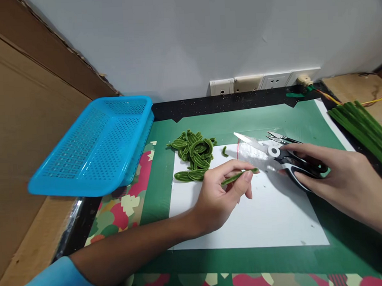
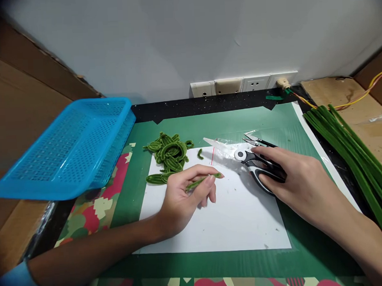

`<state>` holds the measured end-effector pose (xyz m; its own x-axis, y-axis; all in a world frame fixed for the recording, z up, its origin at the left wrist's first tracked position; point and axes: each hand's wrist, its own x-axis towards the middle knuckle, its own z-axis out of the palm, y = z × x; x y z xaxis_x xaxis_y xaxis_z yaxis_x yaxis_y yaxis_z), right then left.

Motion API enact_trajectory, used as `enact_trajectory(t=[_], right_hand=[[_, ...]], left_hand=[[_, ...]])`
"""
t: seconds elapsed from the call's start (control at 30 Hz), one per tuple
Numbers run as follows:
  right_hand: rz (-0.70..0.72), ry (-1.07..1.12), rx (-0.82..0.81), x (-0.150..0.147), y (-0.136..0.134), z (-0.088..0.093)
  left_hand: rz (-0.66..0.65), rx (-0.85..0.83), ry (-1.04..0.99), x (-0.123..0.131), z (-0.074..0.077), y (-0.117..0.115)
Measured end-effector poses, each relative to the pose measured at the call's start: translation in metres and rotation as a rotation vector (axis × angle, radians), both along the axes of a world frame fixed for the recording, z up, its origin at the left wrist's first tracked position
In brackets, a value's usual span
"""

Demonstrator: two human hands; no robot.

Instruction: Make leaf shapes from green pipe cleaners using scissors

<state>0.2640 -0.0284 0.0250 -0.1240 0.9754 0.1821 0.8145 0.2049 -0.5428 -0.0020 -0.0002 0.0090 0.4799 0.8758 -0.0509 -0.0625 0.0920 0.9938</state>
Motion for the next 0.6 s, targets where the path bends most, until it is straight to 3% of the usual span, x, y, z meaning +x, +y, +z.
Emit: enact_trajectory(t=[0.3, 0.6], right_hand=[[0.043, -0.082, 0.045, -0.004, 0.005, -0.013], [-0.018, -0.203, 0.016, 0.001, 0.008, -0.022]], left_hand=[[-0.048, 0.003, 0.052, -0.001, 0.01, 0.002], [-0.049, -0.051, 0.047, -0.001, 0.006, 0.006]])
